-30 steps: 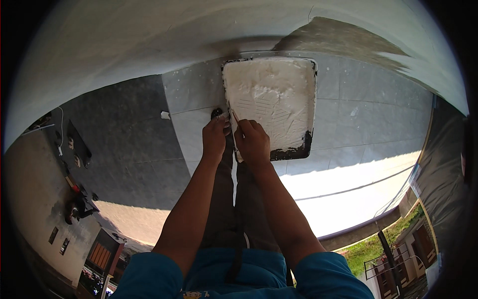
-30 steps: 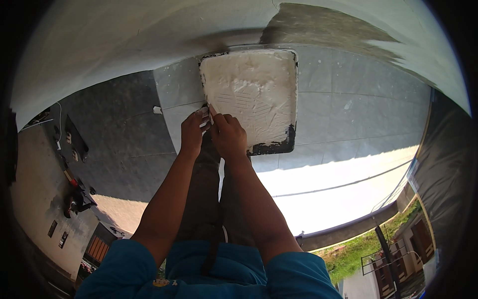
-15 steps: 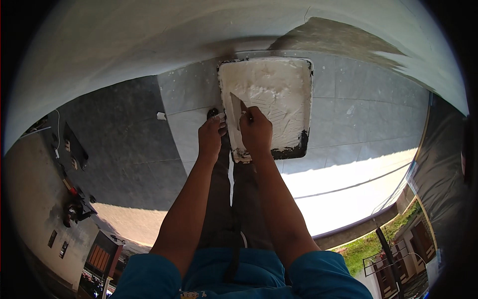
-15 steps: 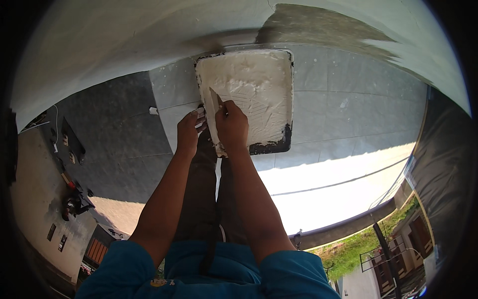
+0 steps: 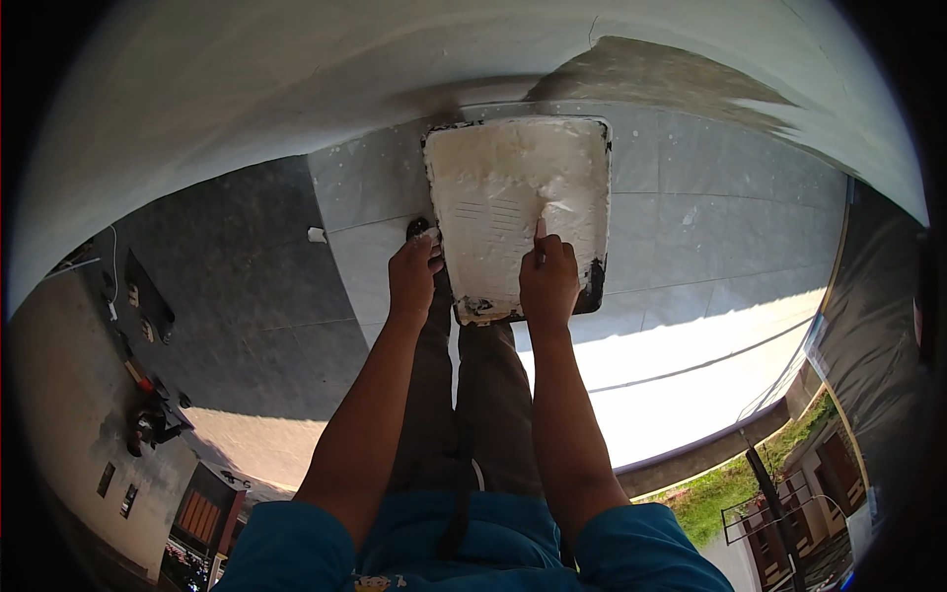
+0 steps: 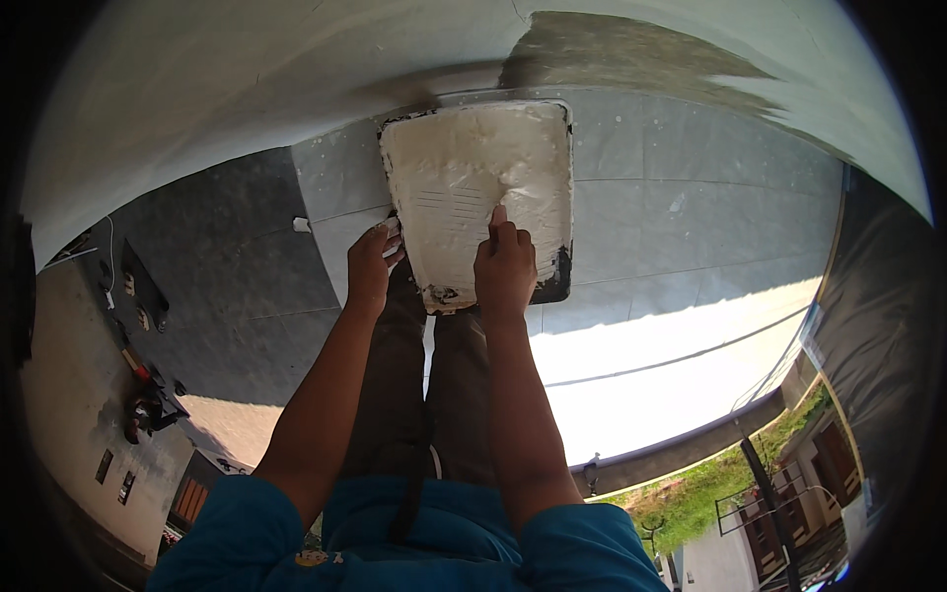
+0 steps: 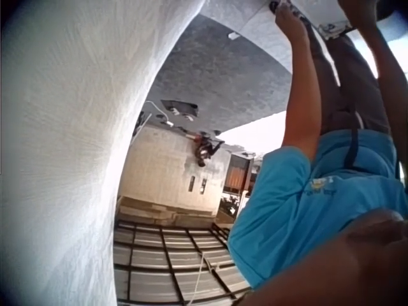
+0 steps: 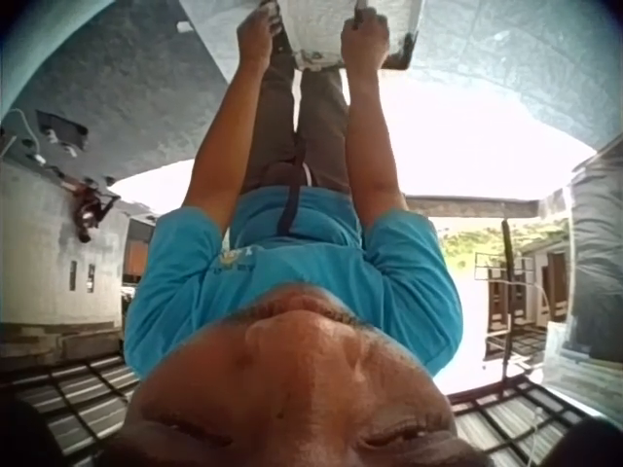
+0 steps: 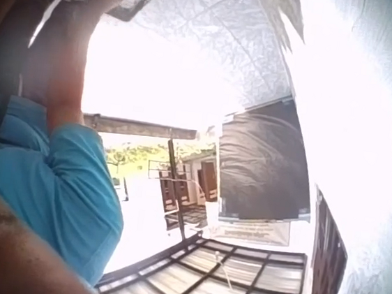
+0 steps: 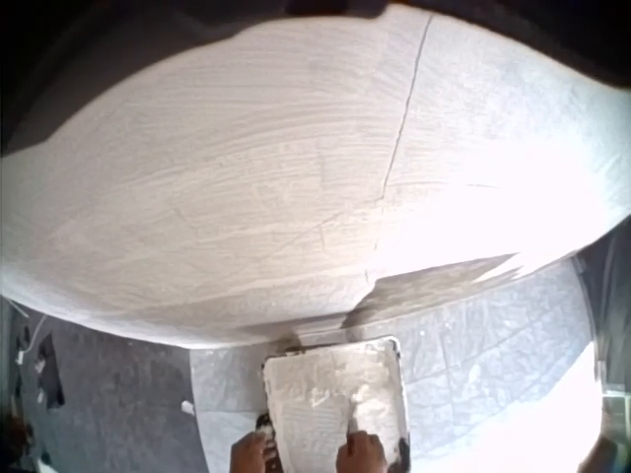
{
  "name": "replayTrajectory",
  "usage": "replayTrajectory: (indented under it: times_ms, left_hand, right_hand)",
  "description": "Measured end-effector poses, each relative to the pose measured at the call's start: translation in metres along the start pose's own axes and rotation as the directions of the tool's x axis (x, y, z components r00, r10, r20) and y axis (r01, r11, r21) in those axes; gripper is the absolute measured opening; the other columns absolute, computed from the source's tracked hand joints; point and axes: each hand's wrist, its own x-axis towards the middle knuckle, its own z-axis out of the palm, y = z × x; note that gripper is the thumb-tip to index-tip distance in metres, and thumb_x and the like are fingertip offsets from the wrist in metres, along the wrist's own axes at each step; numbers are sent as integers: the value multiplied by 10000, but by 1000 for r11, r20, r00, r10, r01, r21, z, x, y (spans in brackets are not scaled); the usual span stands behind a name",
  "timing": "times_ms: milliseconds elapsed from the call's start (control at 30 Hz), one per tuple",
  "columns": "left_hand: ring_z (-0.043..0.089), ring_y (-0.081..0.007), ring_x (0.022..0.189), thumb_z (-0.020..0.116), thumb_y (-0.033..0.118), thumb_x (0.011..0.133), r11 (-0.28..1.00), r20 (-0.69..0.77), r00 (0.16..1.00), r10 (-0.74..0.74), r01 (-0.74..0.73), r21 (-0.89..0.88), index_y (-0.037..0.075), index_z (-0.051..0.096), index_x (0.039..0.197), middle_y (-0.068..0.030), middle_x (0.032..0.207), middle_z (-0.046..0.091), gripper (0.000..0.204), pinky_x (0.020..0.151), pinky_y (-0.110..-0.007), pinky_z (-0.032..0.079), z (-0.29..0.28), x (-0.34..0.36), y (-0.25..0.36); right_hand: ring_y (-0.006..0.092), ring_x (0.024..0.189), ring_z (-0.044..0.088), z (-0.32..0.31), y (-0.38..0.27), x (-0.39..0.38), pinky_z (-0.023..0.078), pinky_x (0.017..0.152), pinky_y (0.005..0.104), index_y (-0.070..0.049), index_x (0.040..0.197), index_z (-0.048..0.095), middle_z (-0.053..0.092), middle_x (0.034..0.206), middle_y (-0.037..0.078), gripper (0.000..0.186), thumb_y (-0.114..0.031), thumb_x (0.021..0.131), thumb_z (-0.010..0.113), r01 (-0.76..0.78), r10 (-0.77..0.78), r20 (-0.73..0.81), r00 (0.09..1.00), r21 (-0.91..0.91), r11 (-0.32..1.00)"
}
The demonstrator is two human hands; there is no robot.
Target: Applying a layer of white plaster or wall putty to an exterior wall using a scraper.
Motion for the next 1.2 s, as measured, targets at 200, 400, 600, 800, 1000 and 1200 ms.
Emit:
replayTrajectory:
  times_ms: [200, 400, 600, 800, 1000, 1200]
  left_hand:
    - [620, -231, 1107, 517, 296, 1008, 1000, 21, 1000, 6, -6, -9, -44, 568, 1271, -127, 1198, 639, 433, 886, -369, 528, -3, 0, 2]
    - [605, -216, 1108, 522, 287, 1002, 1000, 4, 1000, 17, -17, 22, -26, 584, 1243, -105, 1160, 644, 400, 916, -369, 496, 2, -1, -8]
    - [605, -182, 1036, 547, 295, 990, 998, 0, 998, 57, -57, 29, -11, 615, 1173, -74, 1101, 644, 364, 893, -365, 489, 4, 1, -14]
    - [606, -161, 988, 542, 290, 990, 996, -22, 996, 91, -91, 10, 23, 634, 1139, -41, 1053, 644, 320, 869, -341, 476, 1, 5, -20]
    - [596, -141, 950, 544, 292, 987, 993, -14, 993, 117, -117, 12, 33, 645, 1117, -21, 1015, 637, 306, 855, -329, 461, 6, 4, -21]
    - [580, -125, 905, 542, 300, 989, 988, 5, 990, 139, -139, 70, 35, 650, 1110, -8, 976, 633, 311, 825, -325, 453, 4, 7, -23]
  right_hand:
    - [345, 827, 629, -6, -15, -9, 522, 673, 495, -77, 930, 584, 618, 892, 125, 56, -106, 886, 604, -13, 14, -14, 1000, 59, 998]
    - [361, 845, 625, -6, 18, 9, 513, 691, 509, -76, 940, 583, 615, 920, 133, 78, -99, 867, 603, -44, 41, -74, 996, -43, 998]
    - [352, 840, 627, 13, -12, -18, 531, 690, 505, -86, 966, 571, 609, 908, 120, 109, -126, 871, 606, 156, -153, 159, 975, -4, 988]
    - [368, 805, 680, -23, 14, 26, 533, 710, 436, -50, 1001, 687, 702, 857, 173, 171, -170, 915, 602, -37, 22, 58, 998, 273, 961]
    - [299, 777, 700, -21, 8, 71, 526, 708, 382, -54, 1040, 702, 712, 854, 157, 215, -206, 899, 644, 108, -143, 117, 983, 264, 958]
    - [427, 807, 657, 4, -7, 85, 517, 707, 498, -32, 984, 683, 688, 869, 222, 200, -193, 923, 580, 167, -206, 215, 955, 182, 969]
